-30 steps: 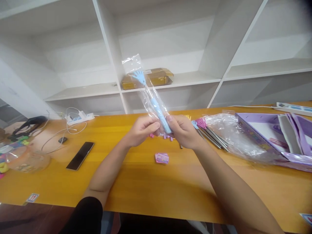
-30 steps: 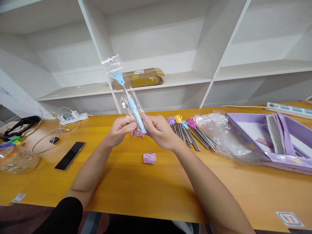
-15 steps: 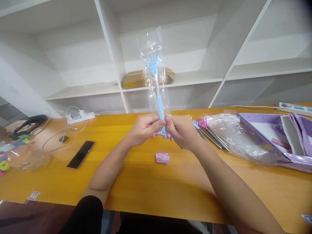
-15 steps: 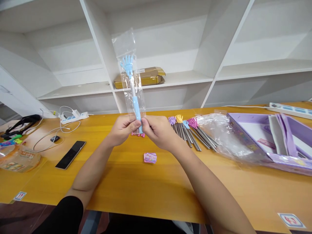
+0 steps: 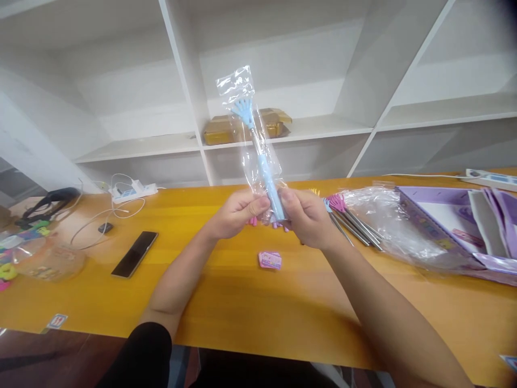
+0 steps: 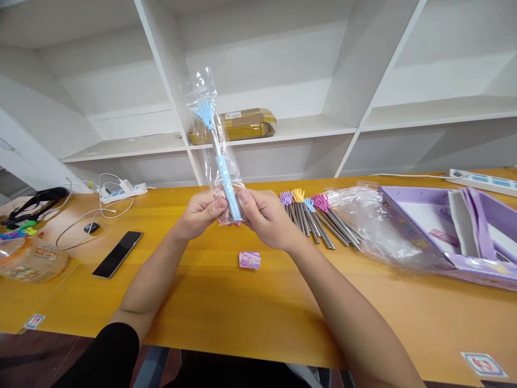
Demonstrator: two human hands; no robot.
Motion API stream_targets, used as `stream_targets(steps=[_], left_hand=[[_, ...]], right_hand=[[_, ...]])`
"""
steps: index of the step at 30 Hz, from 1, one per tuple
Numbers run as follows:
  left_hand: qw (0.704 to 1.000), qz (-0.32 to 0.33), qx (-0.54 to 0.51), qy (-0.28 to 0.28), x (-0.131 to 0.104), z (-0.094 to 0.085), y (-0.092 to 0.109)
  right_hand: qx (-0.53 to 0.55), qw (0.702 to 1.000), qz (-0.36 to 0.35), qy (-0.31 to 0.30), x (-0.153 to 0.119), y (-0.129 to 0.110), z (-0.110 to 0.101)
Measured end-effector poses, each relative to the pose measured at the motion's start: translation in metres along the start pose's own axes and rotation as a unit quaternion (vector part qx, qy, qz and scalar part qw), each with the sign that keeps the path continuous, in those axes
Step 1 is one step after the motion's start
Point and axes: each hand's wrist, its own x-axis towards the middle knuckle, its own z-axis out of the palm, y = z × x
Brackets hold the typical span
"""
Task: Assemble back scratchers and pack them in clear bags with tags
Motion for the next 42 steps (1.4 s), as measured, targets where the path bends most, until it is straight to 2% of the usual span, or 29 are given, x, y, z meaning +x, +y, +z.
stream_targets(steps=[3, 5, 6, 8, 10, 12, 15, 17, 18, 19, 21, 23, 25, 30, 36, 42], left_hand=[[0.999, -0.022, 0.029, -0.036, -0.001, -0.009, 0.006], [0.998, -0.04, 0.044, -0.035, 0.0, -0.017, 0.006], [0.998, -0.044, 0.041, -0.012, 0.001, -0.022, 0.005], [0.996, -0.044, 0.015, 0.075, 0.002, -0.033, -0.002], [0.982, -0.049, -0.025, 0.178, 0.001, -0.044, -0.015], [0.963, -0.081, -0.059, 0.251, -0.007, -0.052, -0.031], [0.931, -0.156, -0.082, 0.32, -0.036, -0.05, -0.058], [0.913, -0.211, -0.071, 0.341, -0.064, -0.04, -0.074], [0.91, -0.225, -0.064, 0.342, -0.078, -0.033, -0.081], [0.91, -0.239, -0.056, 0.334, -0.091, -0.027, -0.087], [0.912, -0.262, -0.038, 0.314, -0.112, -0.016, -0.098], [0.909, -0.274, -0.032, 0.314, -0.124, -0.009, -0.109], [0.904, -0.274, -0.035, 0.326, -0.13, -0.004, -0.118], [0.902, -0.262, -0.024, 0.342, -0.14, 0.006, -0.132], [0.922, -0.264, 0.035, 0.282, -0.15, 0.008, -0.133], [0.926, -0.287, 0.033, 0.245, -0.151, 0.006, -0.14]], right_hand=[[-0.067, 0.997, -0.044, 0.004, 0.002, 0.003, -0.002], [-0.148, 0.986, -0.082, -0.005, 0.004, 0.006, -0.002], [-0.177, 0.98, -0.09, -0.013, 0.003, 0.009, 0.0], [-0.19, 0.978, -0.08, -0.036, -0.003, 0.016, 0.009], [-0.164, 0.984, -0.03, -0.067, -0.019, 0.024, 0.023], [-0.125, 0.985, 0.049, -0.112, -0.043, 0.031, 0.04], [-0.099, 0.958, 0.145, -0.229, -0.079, 0.034, 0.058], [-0.122, 0.931, 0.156, -0.306, -0.095, 0.034, 0.058], [-0.145, 0.923, 0.155, -0.32, -0.101, 0.036, 0.054], [-0.172, 0.92, 0.157, -0.317, -0.104, 0.039, 0.048], [-0.232, 0.92, 0.183, -0.258, -0.107, 0.05, 0.034], [-0.266, 0.917, 0.228, -0.189, -0.11, 0.064, 0.021], [-0.262, 0.915, 0.268, -0.152, -0.114, 0.078, 0.013], [-0.164, 0.916, 0.322, -0.174, -0.129, 0.099, 0.009], [-0.119, 0.92, 0.348, -0.136, -0.135, 0.114, 0.008], [-0.082, 0.907, 0.393, -0.125, -0.131, 0.119, 0.003]])
